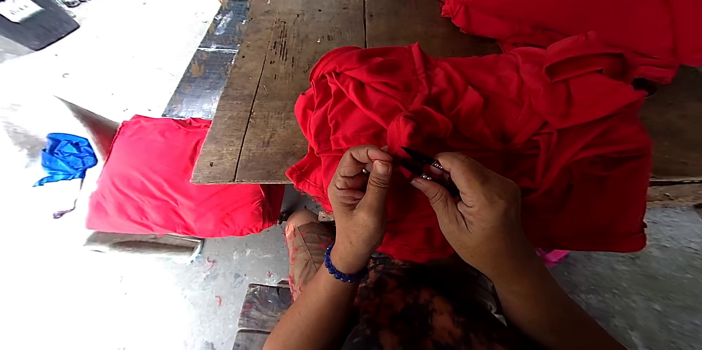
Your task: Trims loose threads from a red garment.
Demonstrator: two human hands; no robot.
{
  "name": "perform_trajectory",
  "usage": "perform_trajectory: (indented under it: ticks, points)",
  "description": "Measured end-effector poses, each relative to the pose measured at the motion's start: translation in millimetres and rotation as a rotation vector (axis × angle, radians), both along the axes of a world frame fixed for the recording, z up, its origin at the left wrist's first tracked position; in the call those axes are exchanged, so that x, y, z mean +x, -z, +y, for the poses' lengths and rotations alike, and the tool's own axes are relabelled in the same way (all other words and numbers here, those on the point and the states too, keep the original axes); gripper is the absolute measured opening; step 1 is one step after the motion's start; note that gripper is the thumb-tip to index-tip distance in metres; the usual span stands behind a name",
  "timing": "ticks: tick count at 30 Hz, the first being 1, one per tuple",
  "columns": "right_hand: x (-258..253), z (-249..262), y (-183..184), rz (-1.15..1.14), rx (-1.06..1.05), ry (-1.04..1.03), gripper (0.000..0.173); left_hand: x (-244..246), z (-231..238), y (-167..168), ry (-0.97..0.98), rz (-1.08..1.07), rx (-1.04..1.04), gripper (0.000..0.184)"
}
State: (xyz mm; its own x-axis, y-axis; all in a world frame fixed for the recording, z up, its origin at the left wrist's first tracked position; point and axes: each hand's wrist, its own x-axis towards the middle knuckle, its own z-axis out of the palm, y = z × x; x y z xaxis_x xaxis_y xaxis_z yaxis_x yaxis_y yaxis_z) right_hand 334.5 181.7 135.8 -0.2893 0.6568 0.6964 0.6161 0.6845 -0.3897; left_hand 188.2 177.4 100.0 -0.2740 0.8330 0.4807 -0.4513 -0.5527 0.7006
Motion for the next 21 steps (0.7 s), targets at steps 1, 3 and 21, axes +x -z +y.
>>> perform_trajectory:
  ticks: [1,3,21]
  points:
    - [-1,0,0,-0.012,0.011,0.016,0.025,0,-1,1,0.001,0.008,0.006,0.008]
    - [-2,-1,-1,-0.036,0.029,0.042,0.025,0,-1,2,0.002,0.025,0.007,0.008]
    - [11,44,-20,0.252,-0.34,-0.471,0.028,-11,-10,-3,-0.382,0.745,0.446,0.027]
